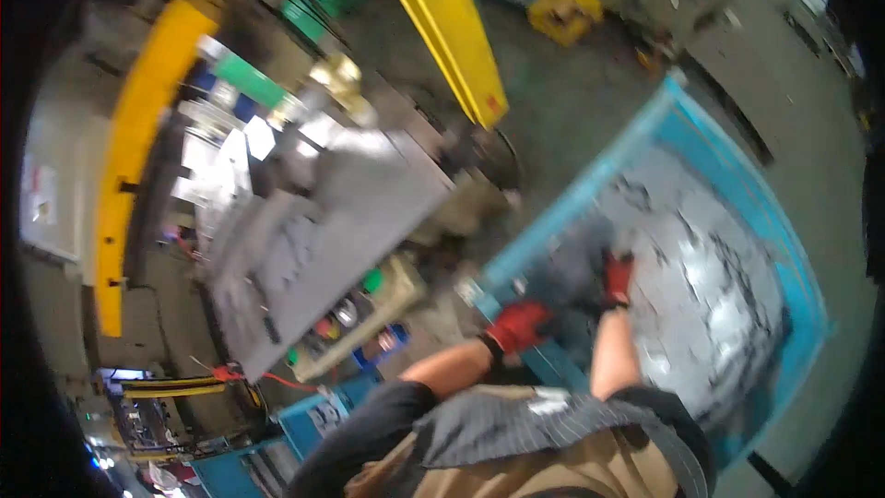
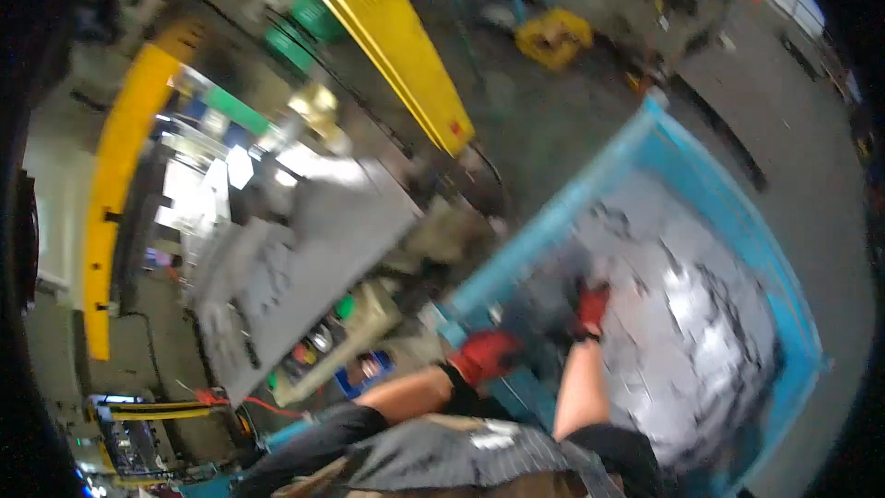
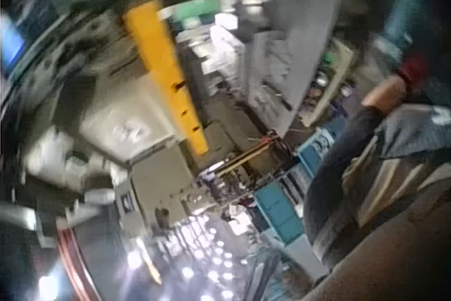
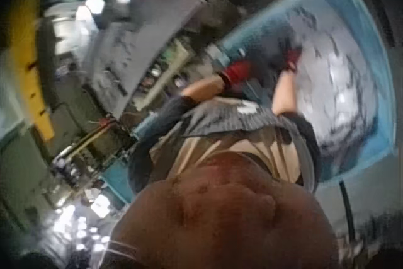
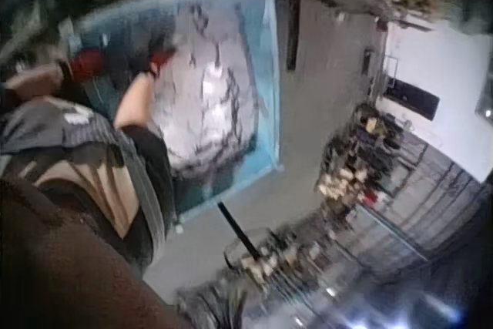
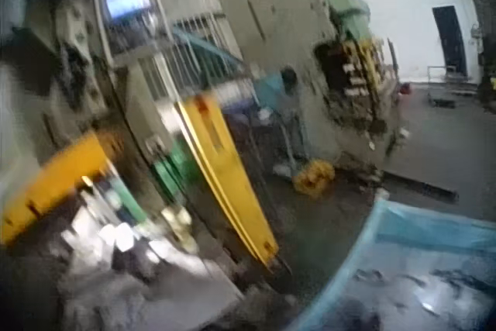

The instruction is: Operator removes stamped metal components from a press, uses an air nozzle to clear the work surface, and sorts scrap metal into a dedicated bin.

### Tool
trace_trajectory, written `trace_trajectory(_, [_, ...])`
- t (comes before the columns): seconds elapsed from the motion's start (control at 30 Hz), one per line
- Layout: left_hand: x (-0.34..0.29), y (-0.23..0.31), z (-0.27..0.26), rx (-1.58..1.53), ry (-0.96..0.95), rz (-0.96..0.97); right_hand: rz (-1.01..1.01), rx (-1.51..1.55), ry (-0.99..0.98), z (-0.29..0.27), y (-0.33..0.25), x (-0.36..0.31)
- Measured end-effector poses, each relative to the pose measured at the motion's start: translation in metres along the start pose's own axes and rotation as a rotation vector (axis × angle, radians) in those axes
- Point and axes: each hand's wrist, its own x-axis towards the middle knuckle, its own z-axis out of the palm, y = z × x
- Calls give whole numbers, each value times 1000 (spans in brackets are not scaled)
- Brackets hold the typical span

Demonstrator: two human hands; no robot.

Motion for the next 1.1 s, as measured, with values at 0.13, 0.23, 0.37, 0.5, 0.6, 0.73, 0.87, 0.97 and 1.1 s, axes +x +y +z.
trace_trajectory(0.13, [-12,10,-2,91,-10,-24,-2,257,-142,-7,-93,-41])
trace_trajectory(0.23, [-16,11,-3,113,-94,-17,22,334,-207,34,-28,-17])
trace_trajectory(0.37, [-11,21,-6,23,6,21,69,452,-374,22,-32,-38])
trace_trajectory(0.5, [-6,35,-22,39,-41,23,188,546,-251,48,-3,-34])
trace_trajectory(0.6, [-8,56,-44,63,-87,-33,395,791,-439,46,15,-36])
trace_trajectory(0.73, [-23,88,-73,68,-69,7,333,783,-475,-21,-86,-89])
trace_trajectory(0.87, [-10,39,-15,79,-50,39,-354,-466,-426,106,56,-5])
trace_trajectory(0.97, [-9,52,-28,87,-126,-56,-364,158,-169,129,64,-11])
trace_trajectory(1.1, [4,36,-29,48,-117,54,-376,-304,193,114,108,2])
